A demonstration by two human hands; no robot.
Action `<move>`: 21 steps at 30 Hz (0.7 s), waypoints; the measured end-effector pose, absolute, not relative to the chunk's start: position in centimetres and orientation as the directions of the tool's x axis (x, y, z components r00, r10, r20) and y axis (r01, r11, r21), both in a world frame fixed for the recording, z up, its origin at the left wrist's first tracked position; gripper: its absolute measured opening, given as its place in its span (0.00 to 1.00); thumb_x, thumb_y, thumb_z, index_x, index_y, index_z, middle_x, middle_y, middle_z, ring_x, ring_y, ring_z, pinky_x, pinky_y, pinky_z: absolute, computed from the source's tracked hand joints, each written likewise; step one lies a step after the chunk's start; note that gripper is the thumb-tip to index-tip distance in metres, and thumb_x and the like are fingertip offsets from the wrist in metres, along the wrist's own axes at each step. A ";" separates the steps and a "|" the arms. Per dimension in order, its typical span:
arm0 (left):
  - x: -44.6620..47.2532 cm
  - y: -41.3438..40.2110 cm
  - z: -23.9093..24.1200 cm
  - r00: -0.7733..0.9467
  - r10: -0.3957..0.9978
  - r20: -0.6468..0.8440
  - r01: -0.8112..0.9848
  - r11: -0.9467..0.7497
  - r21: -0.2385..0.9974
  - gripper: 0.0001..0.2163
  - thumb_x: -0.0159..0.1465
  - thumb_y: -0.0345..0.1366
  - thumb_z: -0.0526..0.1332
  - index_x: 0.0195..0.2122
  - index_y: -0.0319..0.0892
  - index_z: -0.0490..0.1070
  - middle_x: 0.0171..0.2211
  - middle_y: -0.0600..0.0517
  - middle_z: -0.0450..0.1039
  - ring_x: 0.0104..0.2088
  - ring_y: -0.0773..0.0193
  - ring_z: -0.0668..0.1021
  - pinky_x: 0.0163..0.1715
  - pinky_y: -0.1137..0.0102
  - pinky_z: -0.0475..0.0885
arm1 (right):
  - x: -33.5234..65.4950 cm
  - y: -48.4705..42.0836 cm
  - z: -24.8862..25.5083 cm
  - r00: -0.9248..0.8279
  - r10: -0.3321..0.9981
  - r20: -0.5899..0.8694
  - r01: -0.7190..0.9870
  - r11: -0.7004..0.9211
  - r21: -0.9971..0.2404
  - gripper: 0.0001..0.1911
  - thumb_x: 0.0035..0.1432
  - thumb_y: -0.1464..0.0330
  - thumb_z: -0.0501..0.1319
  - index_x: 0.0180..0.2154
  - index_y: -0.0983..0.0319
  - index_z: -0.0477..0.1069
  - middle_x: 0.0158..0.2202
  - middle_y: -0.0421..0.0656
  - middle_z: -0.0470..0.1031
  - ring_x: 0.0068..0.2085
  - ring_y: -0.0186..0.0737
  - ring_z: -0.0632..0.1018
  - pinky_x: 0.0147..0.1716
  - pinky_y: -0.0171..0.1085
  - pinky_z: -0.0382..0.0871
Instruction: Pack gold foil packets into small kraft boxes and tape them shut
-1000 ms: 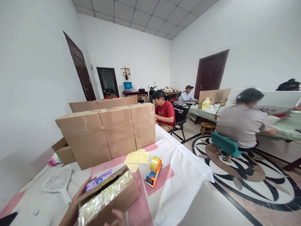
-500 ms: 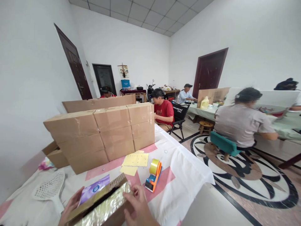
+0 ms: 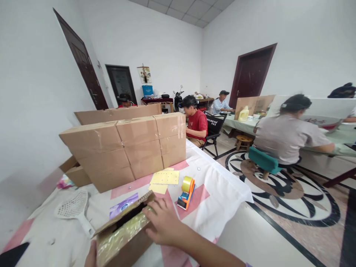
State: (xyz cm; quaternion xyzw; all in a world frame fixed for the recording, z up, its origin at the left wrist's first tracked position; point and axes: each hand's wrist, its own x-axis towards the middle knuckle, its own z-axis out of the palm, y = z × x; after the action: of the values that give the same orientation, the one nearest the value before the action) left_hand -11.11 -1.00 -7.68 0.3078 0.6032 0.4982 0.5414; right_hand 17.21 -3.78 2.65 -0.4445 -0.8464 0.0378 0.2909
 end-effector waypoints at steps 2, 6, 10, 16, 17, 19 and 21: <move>-11.0 -0.6 -7.0 -0.311 0.891 -0.331 -0.230 0.267 0.936 0.51 0.46 0.75 0.57 0.68 0.52 0.63 0.52 0.55 0.81 0.65 0.35 0.68 0.65 0.45 0.67 | 16.6 -3.6 2.7 -0.426 0.787 0.447 0.746 0.585 -0.320 0.34 0.58 0.56 0.64 0.64 0.56 0.61 0.61 0.50 0.68 0.62 0.56 0.64 0.60 0.57 0.59; -12.0 0.2 -4.2 -0.235 0.963 -0.131 -0.165 0.093 0.982 0.45 0.53 0.70 0.59 0.60 0.38 0.72 0.56 0.44 0.78 0.64 0.38 0.70 0.67 0.54 0.65 | 15.4 -3.7 3.3 -0.385 0.822 0.419 0.782 0.532 -0.324 0.38 0.53 0.59 0.69 0.63 0.59 0.63 0.58 0.51 0.67 0.59 0.54 0.65 0.60 0.56 0.59; -13.5 0.2 -0.7 -0.203 0.974 0.103 -0.005 -0.106 0.994 0.33 0.65 0.61 0.55 0.58 0.36 0.72 0.58 0.40 0.74 0.62 0.44 0.73 0.64 0.54 0.66 | 14.5 -4.4 4.0 -0.428 0.806 0.409 0.780 0.558 -0.283 0.38 0.53 0.62 0.72 0.62 0.61 0.64 0.56 0.53 0.65 0.58 0.54 0.66 0.58 0.53 0.63; -15.0 0.3 4.5 0.161 0.932 0.325 0.448 -0.362 0.817 0.22 0.64 0.51 0.63 0.54 0.44 0.74 0.59 0.42 0.71 0.62 0.48 0.71 0.64 0.53 0.64 | 14.3 -5.2 3.6 -0.487 0.737 0.469 0.764 0.619 -0.181 0.34 0.61 0.62 0.68 0.64 0.62 0.61 0.52 0.54 0.65 0.53 0.54 0.68 0.53 0.55 0.67; -15.2 0.3 5.3 0.245 0.925 0.289 0.469 -0.374 0.800 0.23 0.64 0.50 0.63 0.56 0.45 0.73 0.60 0.42 0.70 0.63 0.48 0.70 0.65 0.53 0.63 | 14.4 -5.3 3.4 -0.479 0.730 0.487 0.763 0.621 -0.181 0.30 0.63 0.63 0.66 0.63 0.62 0.63 0.50 0.54 0.65 0.52 0.53 0.69 0.52 0.54 0.68; -15.4 0.3 6.4 0.395 0.898 0.194 0.486 -0.383 0.786 0.24 0.64 0.49 0.64 0.59 0.47 0.71 0.63 0.43 0.68 0.64 0.48 0.69 0.66 0.53 0.61 | 14.7 -5.7 3.2 -0.460 0.701 0.545 0.749 0.636 -0.185 0.21 0.66 0.68 0.60 0.60 0.59 0.66 0.47 0.50 0.66 0.49 0.49 0.69 0.48 0.49 0.70; -15.4 0.4 7.1 0.497 0.859 0.119 0.513 -0.402 0.759 0.25 0.64 0.48 0.65 0.61 0.49 0.71 0.65 0.44 0.67 0.65 0.48 0.69 0.66 0.54 0.62 | 15.0 -6.2 3.1 -0.442 0.645 0.623 0.718 0.671 -0.185 0.18 0.66 0.74 0.56 0.55 0.56 0.69 0.43 0.47 0.65 0.46 0.45 0.70 0.45 0.45 0.71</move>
State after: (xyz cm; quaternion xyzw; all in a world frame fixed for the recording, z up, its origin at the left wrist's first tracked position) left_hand -15.39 0.36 7.05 0.7968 0.4305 0.2571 0.3371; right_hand 15.01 -6.19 3.09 -0.4022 -0.8475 -0.0532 0.3422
